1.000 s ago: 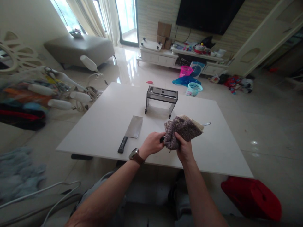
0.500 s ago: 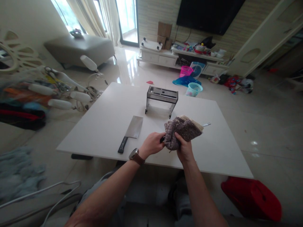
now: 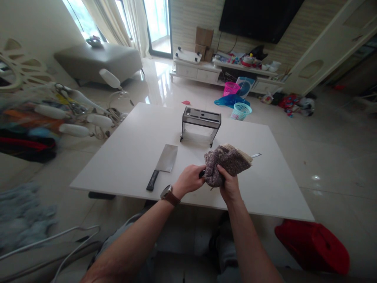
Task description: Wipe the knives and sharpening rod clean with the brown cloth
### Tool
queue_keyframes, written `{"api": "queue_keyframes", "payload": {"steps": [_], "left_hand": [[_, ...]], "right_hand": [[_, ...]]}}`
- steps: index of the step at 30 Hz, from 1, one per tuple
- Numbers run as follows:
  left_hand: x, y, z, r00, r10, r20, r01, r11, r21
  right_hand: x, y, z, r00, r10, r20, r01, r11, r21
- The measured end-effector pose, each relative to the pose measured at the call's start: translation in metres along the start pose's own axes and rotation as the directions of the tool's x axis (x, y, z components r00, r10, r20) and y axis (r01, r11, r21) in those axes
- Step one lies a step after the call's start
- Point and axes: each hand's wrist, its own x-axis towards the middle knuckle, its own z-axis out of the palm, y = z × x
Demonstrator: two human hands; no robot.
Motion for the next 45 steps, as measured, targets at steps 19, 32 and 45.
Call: {"api": "queue_keyframes", "payload": {"steps": [19,32,45], "left_hand": [[0.0001,0.0039,-0.0014,0.999,-0.028,0.016,0.029,1.000,-0.008],[-0.0003,0.0033,-0.0021,1.000,-0.020,0.024,0.020,1.000,-0.002],[0.0000,0.0031,-0.0010,1.000,-0.019,0.024,0.019,1.000,0.001]], "right_hand": [[-0.0005,-0.0006,0.0004,1.000,0.019,-0.020,-0.019,1.000,0.011],[-0.0005,-0.0003,0.0005,0.999,0.024,-0.032,-0.023,1.000,0.019],[-0.0004,0.0004,-0.0003,0.999,0.023,-0.024,-0.023,1.000,0.020]]}}
